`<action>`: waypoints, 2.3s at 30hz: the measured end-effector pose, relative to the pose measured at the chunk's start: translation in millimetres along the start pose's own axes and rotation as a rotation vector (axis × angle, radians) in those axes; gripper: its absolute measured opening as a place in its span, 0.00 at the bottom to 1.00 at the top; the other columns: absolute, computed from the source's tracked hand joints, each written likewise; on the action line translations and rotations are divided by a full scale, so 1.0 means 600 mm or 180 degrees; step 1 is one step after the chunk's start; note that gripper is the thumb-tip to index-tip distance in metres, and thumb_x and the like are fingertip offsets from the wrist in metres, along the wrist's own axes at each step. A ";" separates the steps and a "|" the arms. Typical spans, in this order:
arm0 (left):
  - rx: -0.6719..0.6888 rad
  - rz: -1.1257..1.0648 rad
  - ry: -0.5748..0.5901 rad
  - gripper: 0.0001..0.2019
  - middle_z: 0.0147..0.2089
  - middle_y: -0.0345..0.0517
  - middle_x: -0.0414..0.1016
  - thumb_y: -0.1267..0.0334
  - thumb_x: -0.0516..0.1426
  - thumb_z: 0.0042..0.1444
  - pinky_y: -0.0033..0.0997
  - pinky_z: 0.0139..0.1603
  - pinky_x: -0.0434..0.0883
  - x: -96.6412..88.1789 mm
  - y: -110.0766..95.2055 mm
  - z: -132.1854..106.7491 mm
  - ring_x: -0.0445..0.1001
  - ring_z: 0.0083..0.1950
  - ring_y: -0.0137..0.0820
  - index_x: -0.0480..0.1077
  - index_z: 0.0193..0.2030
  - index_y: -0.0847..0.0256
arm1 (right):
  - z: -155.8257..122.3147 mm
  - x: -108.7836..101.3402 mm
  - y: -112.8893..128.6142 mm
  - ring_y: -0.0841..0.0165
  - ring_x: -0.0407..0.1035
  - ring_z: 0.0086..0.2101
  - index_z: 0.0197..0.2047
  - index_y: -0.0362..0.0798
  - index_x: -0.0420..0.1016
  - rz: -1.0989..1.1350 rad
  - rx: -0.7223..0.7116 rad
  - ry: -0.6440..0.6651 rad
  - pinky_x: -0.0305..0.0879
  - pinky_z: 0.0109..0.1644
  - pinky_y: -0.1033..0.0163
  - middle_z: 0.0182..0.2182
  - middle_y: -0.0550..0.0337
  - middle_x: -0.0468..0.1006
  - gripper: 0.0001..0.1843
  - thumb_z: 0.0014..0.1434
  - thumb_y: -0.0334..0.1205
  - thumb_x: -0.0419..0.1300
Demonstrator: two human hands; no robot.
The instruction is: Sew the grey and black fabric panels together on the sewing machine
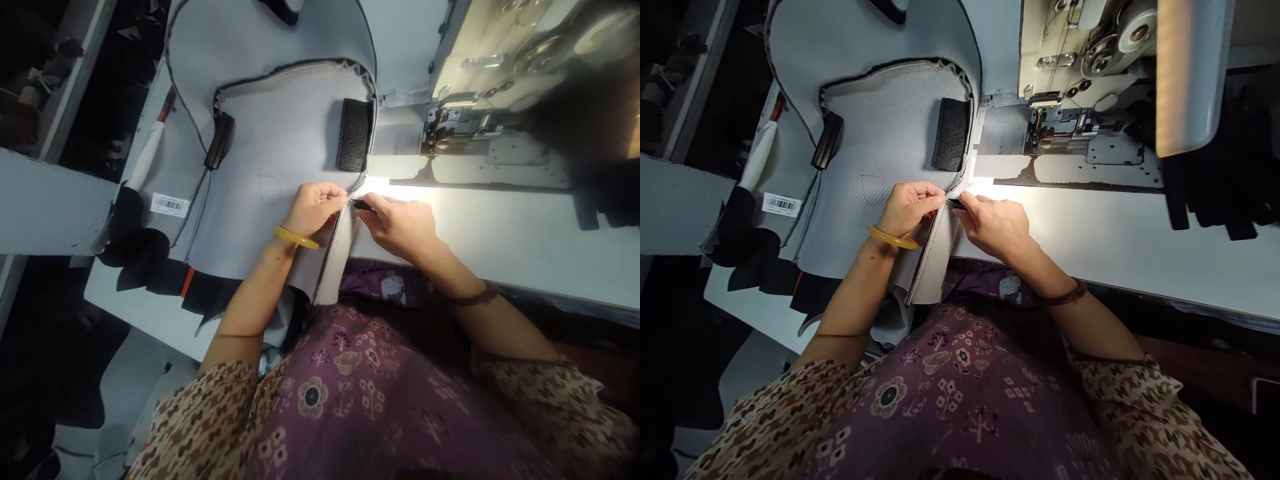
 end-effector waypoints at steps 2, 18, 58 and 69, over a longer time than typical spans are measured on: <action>0.0001 -0.0049 0.0021 0.05 0.23 0.39 0.69 0.67 0.58 0.46 0.18 0.23 0.62 0.000 0.000 -0.001 0.64 0.23 0.19 0.71 0.29 0.67 | -0.001 -0.001 0.000 0.69 0.65 0.25 0.44 0.52 0.69 0.0024 -0.0016 0.0003 0.37 0.26 0.63 0.32 0.60 0.77 0.22 0.64 0.54 0.40; 0.0000 0.0058 0.0062 0.04 0.22 0.39 0.68 0.67 0.57 0.47 0.18 0.23 0.63 -0.001 -0.006 -0.002 0.64 0.22 0.19 0.71 0.28 0.67 | 0.001 -0.003 -0.001 0.68 0.64 0.27 0.46 0.50 0.69 0.0121 0.0029 0.0180 0.40 0.28 0.63 0.31 0.57 0.76 0.22 0.63 0.54 0.41; 0.0111 0.0014 -0.0187 0.05 0.19 0.36 0.66 0.66 0.58 0.46 0.18 0.21 0.59 0.008 0.001 0.010 0.62 0.20 0.19 0.71 0.25 0.66 | 0.009 0.013 -0.006 0.70 0.61 0.24 0.44 0.52 0.69 0.0188 0.0159 -0.0034 0.37 0.26 0.63 0.32 0.60 0.76 0.20 0.64 0.52 0.42; 0.0117 0.0026 -0.0213 0.05 0.20 0.37 0.67 0.66 0.58 0.46 0.19 0.22 0.60 0.008 -0.003 0.006 0.63 0.21 0.19 0.71 0.26 0.67 | 0.008 0.014 -0.007 0.70 0.60 0.24 0.44 0.54 0.69 0.0218 0.0180 -0.0064 0.37 0.26 0.63 0.31 0.63 0.76 0.18 0.63 0.52 0.43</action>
Point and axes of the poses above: each hand's wrist, its own z-axis towards the middle knuckle, its own x-axis out of the palm, y = z × x, the point moved 1 cm from there along z, towards the middle knuckle
